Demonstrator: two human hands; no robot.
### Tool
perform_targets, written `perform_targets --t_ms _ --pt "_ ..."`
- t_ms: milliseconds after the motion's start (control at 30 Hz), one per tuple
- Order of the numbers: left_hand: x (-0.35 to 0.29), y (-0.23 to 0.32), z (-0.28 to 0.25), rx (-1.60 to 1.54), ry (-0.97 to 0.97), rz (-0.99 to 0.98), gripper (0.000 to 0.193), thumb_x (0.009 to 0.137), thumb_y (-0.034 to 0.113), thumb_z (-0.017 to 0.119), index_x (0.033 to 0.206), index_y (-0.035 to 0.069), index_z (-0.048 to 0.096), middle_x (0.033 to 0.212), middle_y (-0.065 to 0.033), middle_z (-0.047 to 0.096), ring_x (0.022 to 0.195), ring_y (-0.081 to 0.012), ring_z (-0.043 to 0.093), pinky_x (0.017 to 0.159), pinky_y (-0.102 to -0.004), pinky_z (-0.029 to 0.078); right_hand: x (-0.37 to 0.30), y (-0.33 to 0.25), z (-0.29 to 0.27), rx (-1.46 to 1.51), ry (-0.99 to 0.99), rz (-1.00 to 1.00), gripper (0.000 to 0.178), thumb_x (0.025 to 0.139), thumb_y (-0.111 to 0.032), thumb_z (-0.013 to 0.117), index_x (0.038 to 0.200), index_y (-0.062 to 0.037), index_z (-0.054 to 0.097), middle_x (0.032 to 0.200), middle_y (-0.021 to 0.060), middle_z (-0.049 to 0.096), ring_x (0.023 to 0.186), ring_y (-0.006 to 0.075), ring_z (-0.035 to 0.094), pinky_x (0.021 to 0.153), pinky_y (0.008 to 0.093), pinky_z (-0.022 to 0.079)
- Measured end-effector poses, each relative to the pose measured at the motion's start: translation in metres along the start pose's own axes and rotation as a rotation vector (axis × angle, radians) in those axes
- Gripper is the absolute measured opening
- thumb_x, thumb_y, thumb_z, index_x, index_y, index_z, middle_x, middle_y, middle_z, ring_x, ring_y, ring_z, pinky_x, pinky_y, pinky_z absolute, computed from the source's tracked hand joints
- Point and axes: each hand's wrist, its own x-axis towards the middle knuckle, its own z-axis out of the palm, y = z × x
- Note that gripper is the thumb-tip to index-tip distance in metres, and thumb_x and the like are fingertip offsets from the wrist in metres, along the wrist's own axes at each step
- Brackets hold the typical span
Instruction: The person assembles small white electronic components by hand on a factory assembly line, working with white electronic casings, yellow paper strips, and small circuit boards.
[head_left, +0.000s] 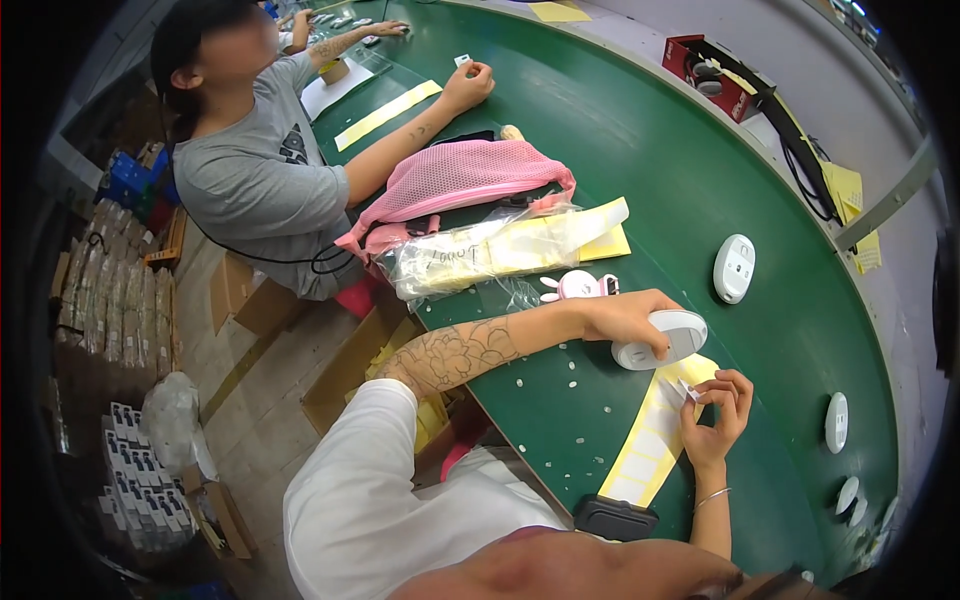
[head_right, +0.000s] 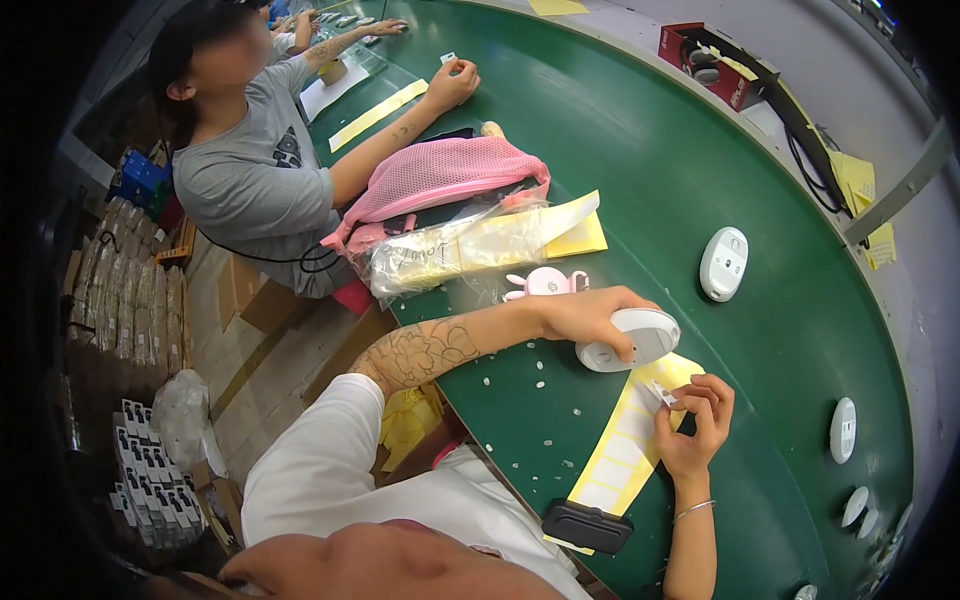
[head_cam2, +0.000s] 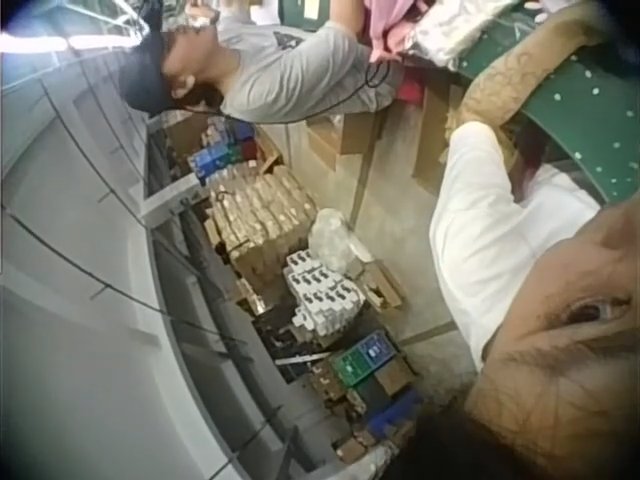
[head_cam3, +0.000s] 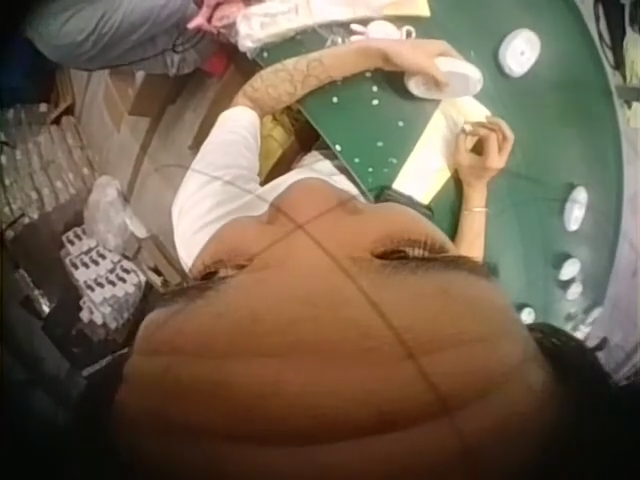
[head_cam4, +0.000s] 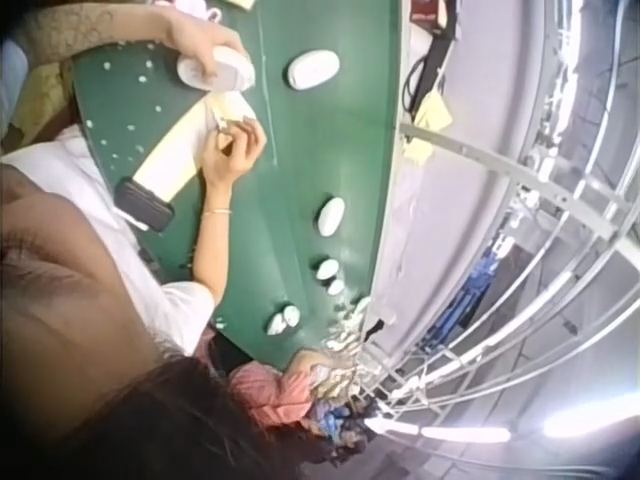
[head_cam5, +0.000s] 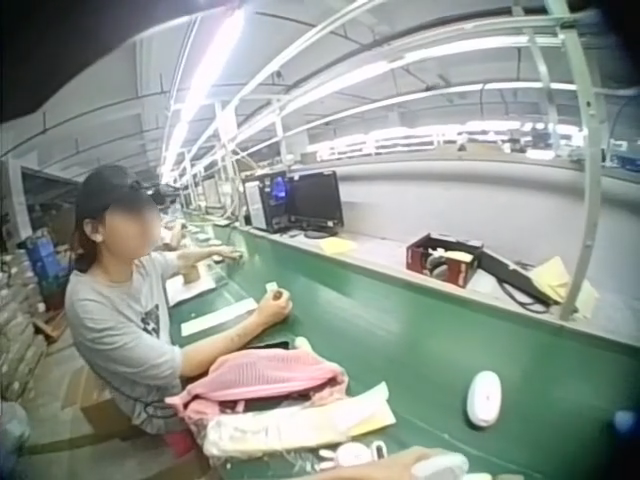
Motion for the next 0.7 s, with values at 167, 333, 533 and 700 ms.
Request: perform_targets --t_ms 167,333,533,700 --pt "0.003 -0.003 0.002 -0.172 0.087 0.071 0.055 0.070 0.008 0.065 0.123 0.002 0.054 0.110 -0.0098 0.060 0.097 -0.0174 0.059 0.083 -0.0301 0.049 -0.001 0.001 0.000 -0.010 0.025 -0.003 0.024 0.063 0.012 0.065 0.073 -0.0034 0.048 0.107 0.0119 0.050 0.073 0.0176 0.062 0.071 0.0293 0.050" --pt "0.006 -0.002 0.007 -0.432 0.126 0.165 0.053 0.076 0.010 0.062 0.127 0.005 0.049 0.110 -0.0087 0.058 0.099 -0.0184 0.059 0.086 -0.0317 0.048 0.000 0.004 -0.001 -0.041 0.051 -0.021 0.024 0.064 0.012 0.065 0.073 -0.0033 0.049 0.108 0.0119 0.050 0.073 0.0170 0.063 0.071 0.0294 0.050" --pt "0.004 -0.003 0.015 -0.520 0.109 0.189 0.052 0.086 0.021 0.060 0.133 0.008 0.043 0.112 -0.0087 0.058 0.099 -0.0193 0.060 0.086 -0.0339 0.050 0.005 0.002 -0.006 -0.048 0.098 0.025 0.022 0.066 0.012 0.065 0.073 -0.0030 0.050 0.111 0.0121 0.050 0.075 0.0175 0.064 0.071 0.0290 0.050" --pt "0.003 -0.011 0.024 -0.560 0.106 0.178 0.050 0.094 0.037 0.051 0.132 0.007 0.043 0.115 -0.0106 0.058 0.102 -0.0210 0.061 0.088 -0.0354 0.050 -0.005 -0.024 -0.020 0.024 0.176 0.183 0.021 0.074 0.012 0.063 0.075 -0.0029 0.049 0.116 0.0112 0.049 0.077 0.0149 0.062 0.072 0.0279 0.048"
